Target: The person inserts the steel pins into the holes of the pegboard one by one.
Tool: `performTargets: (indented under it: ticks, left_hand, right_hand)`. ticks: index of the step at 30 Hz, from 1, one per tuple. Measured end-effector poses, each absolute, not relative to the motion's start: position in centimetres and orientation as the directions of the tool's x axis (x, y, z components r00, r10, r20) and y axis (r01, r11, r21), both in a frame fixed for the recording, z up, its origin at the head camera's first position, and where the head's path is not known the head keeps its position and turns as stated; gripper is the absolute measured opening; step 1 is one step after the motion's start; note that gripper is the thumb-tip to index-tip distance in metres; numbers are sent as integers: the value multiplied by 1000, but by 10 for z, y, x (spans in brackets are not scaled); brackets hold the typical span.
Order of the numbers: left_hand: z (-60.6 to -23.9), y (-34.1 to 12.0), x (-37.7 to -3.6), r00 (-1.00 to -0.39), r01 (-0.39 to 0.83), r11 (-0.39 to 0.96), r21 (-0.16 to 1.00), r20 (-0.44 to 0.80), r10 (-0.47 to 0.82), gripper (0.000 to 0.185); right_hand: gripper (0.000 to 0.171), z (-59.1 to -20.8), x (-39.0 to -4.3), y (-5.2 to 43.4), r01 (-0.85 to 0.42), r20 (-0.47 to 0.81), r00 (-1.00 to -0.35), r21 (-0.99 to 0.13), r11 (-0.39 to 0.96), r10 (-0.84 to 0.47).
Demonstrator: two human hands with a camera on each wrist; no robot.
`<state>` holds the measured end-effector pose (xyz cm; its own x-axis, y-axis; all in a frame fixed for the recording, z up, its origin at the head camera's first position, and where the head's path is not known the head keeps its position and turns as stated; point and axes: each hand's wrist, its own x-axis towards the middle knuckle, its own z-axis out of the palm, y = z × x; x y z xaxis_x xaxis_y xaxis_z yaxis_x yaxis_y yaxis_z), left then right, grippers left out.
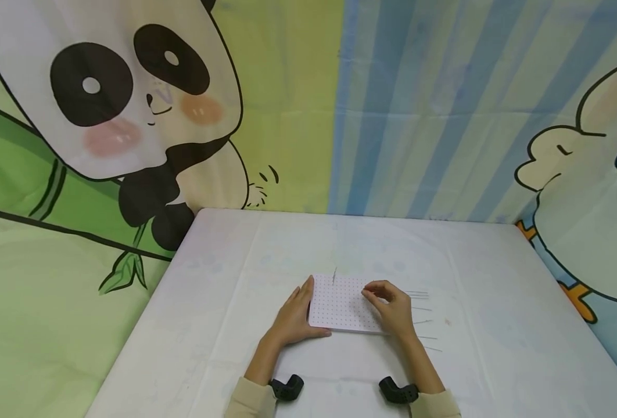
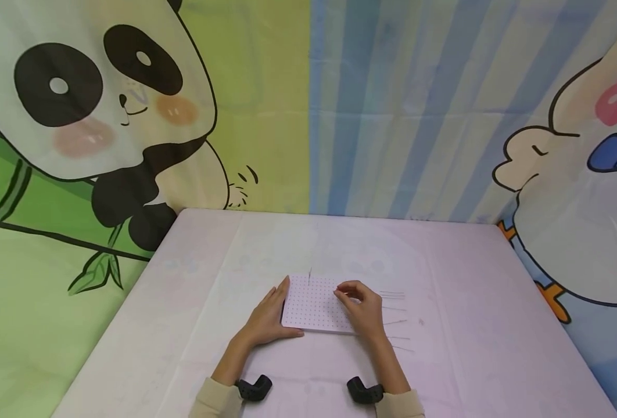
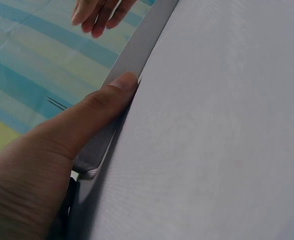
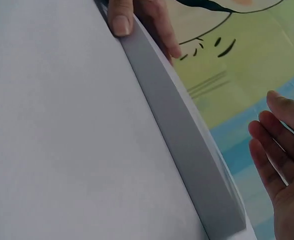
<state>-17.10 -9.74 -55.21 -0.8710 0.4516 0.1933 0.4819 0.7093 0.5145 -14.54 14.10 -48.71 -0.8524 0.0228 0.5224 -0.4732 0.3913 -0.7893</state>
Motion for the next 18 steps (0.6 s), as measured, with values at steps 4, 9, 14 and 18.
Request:
performTargets:
  ticks: [4, 9, 14, 18]
  left_hand:
    - [-552, -97, -172, -868, 488, 710, 508, 197, 455, 128]
    - [-552, -97, -172, -867, 489, 702, 517, 198, 458, 128]
    - [-554, -98, -174, -868, 488, 711, 507, 192, 458, 128]
    - [-555, -99, -175, -868, 484, 705, 519, 182, 462, 129]
  right_hand:
    - [10, -489, -131, 170, -407, 486, -872, -794, 453, 68]
    - [11, -509, -118, 209, -330, 448, -884, -799, 503, 131]
    - [9, -524, -102, 235, -205, 355, -915, -819, 536, 191]
    - [9, -532, -84, 247, -120, 291, -930, -819, 562, 225]
